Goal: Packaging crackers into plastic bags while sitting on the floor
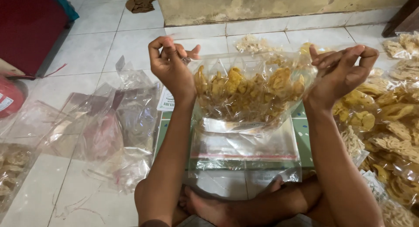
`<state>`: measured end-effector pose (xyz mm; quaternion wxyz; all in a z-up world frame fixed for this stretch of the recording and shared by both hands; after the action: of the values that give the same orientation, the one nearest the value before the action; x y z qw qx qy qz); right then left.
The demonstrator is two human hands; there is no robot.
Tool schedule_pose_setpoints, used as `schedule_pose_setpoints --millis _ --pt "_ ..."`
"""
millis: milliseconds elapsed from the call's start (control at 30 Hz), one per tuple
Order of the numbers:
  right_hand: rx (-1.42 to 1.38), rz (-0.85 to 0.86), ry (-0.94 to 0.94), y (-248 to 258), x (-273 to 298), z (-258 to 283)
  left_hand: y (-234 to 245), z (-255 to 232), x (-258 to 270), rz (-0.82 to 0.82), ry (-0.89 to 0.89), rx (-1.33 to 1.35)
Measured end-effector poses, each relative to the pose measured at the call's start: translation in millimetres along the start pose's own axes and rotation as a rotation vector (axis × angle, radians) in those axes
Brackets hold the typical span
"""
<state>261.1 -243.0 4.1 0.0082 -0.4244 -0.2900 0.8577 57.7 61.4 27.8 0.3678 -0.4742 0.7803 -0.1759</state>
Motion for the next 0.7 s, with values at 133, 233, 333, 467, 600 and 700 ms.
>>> schedule_pose_setpoints --millis 133,233,333,467,600,700 --pt "0.02 0.007 0.082 -19 -10 6 -11 4 -8 0.009 -0.026 -0.024" --pt "0.035 0.014 0.189 -22 -17 4 -17 8 -13 0.017 -0.072 -0.057" --pt "0.016 0.034 0.275 -22 -21 0 -22 12 -13 0.003 -0.109 -0.041" --pt "0.018 -0.02 0.278 -7 -20 -26 -24 22 -10 0.006 -0.13 0.024" --pt "-0.001 -0.005 0.3 -11 -16 -16 -17 27 0 -0.016 -0.128 0.084" --pt "0.032 0.014 0.338 -10 -13 -6 -17 14 11 -0.014 -0.169 0.023"
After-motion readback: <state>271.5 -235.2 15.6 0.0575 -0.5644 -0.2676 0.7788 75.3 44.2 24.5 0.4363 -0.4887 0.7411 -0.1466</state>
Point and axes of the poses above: each hand's wrist, its own x-axis away from the middle knuckle, its own y-axis out of the back of the hand, z = x × y, the point moved 7 cm from there along -x, towards the middle knuckle, and after that the axes turned 9 degrees about y, right-handed, at the moved point
